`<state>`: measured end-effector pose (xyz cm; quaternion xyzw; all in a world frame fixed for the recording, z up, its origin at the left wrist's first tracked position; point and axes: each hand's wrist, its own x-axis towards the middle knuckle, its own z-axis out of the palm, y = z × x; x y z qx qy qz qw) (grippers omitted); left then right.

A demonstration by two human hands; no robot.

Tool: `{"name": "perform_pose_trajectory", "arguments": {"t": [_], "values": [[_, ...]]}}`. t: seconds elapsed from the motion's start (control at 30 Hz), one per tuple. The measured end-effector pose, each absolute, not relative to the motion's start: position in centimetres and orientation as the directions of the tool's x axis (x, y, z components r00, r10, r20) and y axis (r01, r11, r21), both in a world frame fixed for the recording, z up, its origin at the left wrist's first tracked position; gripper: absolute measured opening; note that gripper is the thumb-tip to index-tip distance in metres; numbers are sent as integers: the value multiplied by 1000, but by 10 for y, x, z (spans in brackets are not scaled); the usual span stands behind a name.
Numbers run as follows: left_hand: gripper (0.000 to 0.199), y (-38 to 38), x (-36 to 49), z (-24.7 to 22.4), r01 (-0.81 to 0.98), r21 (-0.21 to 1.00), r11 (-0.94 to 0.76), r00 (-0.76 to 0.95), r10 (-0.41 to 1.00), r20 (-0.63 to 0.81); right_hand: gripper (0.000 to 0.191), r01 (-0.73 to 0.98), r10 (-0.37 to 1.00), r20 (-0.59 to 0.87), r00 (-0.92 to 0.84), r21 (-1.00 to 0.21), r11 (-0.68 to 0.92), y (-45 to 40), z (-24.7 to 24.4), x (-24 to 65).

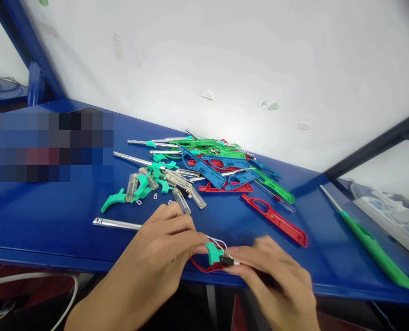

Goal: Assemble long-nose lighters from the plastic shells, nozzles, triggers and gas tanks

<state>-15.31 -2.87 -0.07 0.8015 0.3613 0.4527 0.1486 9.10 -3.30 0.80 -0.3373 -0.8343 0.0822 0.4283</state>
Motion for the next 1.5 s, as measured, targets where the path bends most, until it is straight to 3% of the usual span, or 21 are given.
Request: {"name": "perform_pose_trajectory", "arguments": {"t": [0.57, 0.87, 1.3, 1.5], "values": [[25, -36, -155, 4, 475, 550, -687, 291, 712, 638, 13, 575, 630, 672, -389, -356, 736, -34, 4, 91], [19, -34, -154, 7, 435, 557, -707, 289, 696, 657, 15, 587, 661, 664, -349, -395, 707, -35, 0, 92], [21, -36, -155, 1, 462, 542, -702, 328, 703, 630, 21, 631, 676, 645, -356, -368, 683, -36, 2, 87], [23, -35, -155, -1, 483, 539, -690, 324, 713, 622, 15, 621, 656, 649, -384, -344, 704, -35, 0, 90]]}}
